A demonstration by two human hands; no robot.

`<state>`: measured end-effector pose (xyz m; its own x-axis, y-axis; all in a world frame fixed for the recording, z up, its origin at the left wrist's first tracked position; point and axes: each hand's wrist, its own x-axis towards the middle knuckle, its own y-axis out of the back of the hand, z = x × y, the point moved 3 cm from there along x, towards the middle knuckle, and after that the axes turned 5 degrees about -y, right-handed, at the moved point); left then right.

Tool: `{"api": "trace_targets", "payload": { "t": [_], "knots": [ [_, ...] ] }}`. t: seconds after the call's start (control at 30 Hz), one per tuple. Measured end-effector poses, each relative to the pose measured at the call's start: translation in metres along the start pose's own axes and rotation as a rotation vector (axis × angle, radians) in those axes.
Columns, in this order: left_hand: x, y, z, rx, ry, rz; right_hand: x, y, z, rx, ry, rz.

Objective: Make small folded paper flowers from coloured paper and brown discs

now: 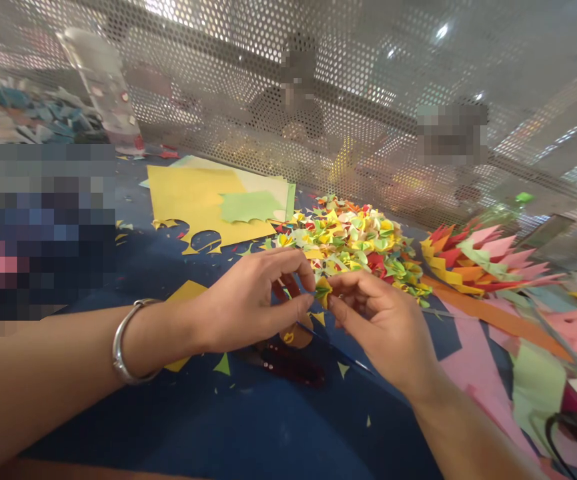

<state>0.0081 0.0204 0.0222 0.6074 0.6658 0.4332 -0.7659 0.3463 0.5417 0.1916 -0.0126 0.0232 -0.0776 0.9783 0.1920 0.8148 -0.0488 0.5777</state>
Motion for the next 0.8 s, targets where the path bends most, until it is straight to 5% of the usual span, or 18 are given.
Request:
{"api": "trace_targets", "payload": {
  "t": [0.33,0.8],
  "knots": [
    [0.0012,0.0008,-0.0039,-0.05,0.023,-0.042,-0.0018,-0.0007,0.0026,-0.002,-0.007,-0.019],
    [-0.0013,-0.0002,-0.0041,0.013,-0.002,0.056,-0.0017,-0.0001,0.0019,-0.023,0.003,0.0]
  ]
}}
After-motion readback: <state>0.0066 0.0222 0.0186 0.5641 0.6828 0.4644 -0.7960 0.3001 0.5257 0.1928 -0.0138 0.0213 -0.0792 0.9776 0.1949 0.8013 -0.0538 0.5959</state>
